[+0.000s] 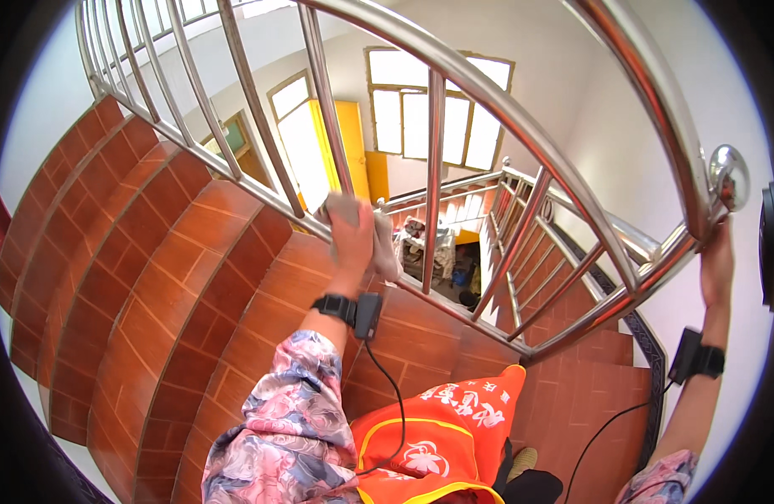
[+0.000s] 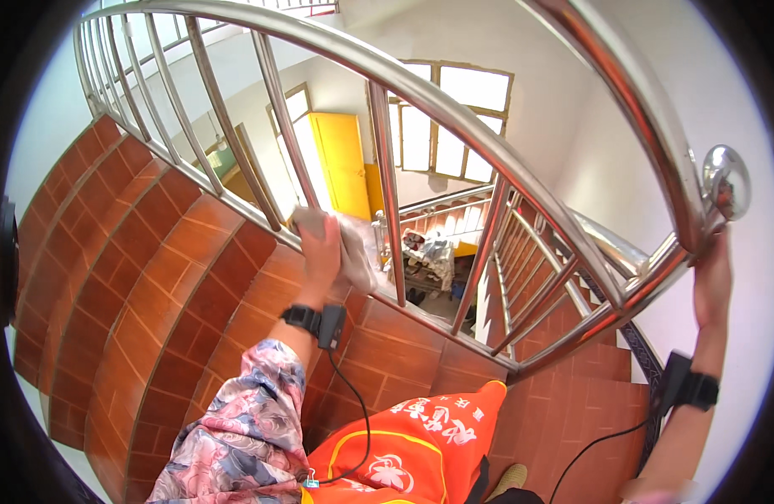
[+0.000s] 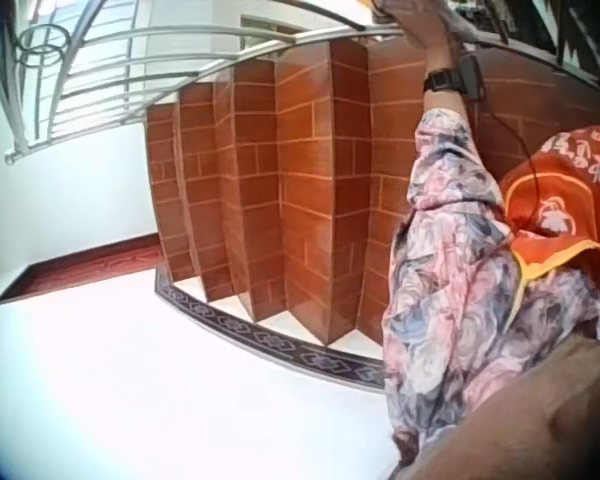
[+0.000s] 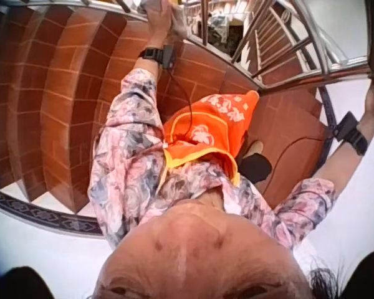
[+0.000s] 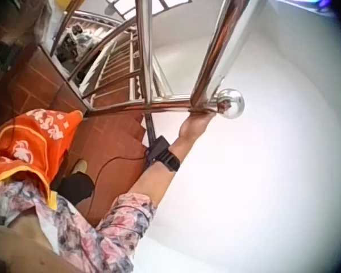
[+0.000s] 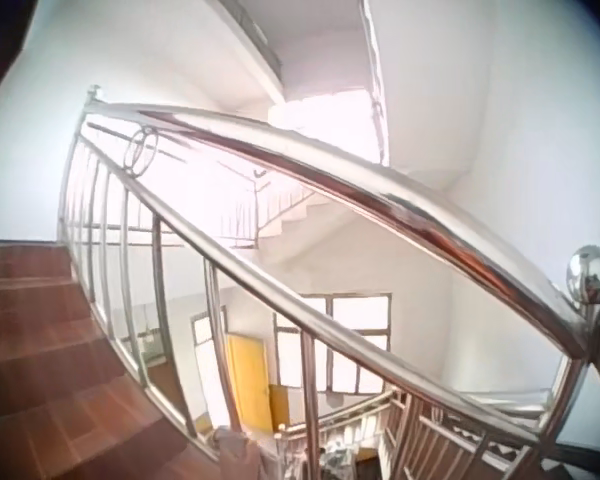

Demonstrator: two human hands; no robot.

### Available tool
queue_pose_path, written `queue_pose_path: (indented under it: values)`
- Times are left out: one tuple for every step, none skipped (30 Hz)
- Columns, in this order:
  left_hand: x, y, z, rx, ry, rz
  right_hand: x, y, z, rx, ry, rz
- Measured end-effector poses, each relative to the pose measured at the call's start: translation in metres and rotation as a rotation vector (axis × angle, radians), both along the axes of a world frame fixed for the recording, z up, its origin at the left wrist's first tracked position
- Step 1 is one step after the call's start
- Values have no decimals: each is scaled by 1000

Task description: Cleaning a stainless steel handrail in a staircase using a cloth.

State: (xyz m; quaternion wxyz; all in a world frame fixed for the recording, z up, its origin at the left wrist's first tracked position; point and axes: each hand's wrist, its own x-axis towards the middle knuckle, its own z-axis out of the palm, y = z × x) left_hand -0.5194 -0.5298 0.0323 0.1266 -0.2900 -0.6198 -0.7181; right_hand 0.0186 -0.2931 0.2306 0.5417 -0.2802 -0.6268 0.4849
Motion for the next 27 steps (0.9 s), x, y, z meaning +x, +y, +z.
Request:
queue_pose_path:
  values:
    - [-1,2,-19,20,5,-14,-16,-34,-8,50,-178,-175]
    - [-7,-4,-37,-198,111,102,-36,-71,-21,87,-342,-342]
    - [-9,-11,-46,-412,205,220,-32,-90,-39,18,-370,-267]
    - [-3,-9,-41,-393,203,207,-22,-109,-51,-47,-405,-201]
    - [4,-6,-35,-495,135,146,-26,-140,-51,-214,-532,-129]
    - [-1,-18,-25,-624,92,131,-37,-164,-71,-316,-530,-77]
    - [0,-19,-17,-596,108,123,-25,-181,-87,-206,-602,-54]
    - [-3,-28,-14,-575,67,49,-10,-196,-113,-256,-582,-36]
    - [-8,-34,-8,-560,27,-21,5,-208,-136,-330,-576,-7]
    - [-8,-40,7,-556,40,-25,27,-216,-165,-427,-490,14]
    - [0,-43,28,-397,51,-56,54,-226,-192,-546,-353,2]
    - [7,-55,56,-255,71,-61,69,-239,-213,-614,-360,-106]
    - [10,-55,81,-186,100,-34,86,-251,-233,-678,-373,-225]
    - [11,-56,120,-116,136,2,119,-255,-268,-678,-404,-219]
    - [14,-52,159,-54,165,54,152,-260,-301,-682,-441,-224]
    - [31,-41,197,100,198,121,169,-275,-316,-707,-477,-320]
    - [34,-38,236,216,249,79,181,-286,-325,-733,-507,-401]
    - [29,-41,275,267,393,95,180,-292,-334,-743,-501,-388]
    - [26,-50,312,94,532,259,169,-301,-342,-777,-621,-309]
    - [17,-50,334,-81,655,410,159,-312,-346,-810,-748,-242]
    - [0,-44,346,-246,810,557,147,-321,-344,-689,-989,-248]
    - [-14,-41,360,-417,979,718,126,-327,-340,-553,-1212,-231]
    - [-8,-26,361,-447,1063,525,102,-339,-307,-571,-1385,-291]
    - [-1,-15,356,-440,1068,501,107,-342,-317,-593,-1381,-305]
    - [7,-6,348,-541,1000,466,111,-342,-334,-418,-1349,-425]
    - [17,3,337,-644,932,432,112,-344,-347,-241,-1310,-540]
    - [36,8,321,-634,1007,441,97,-342,-343,-380,-1215,-652]
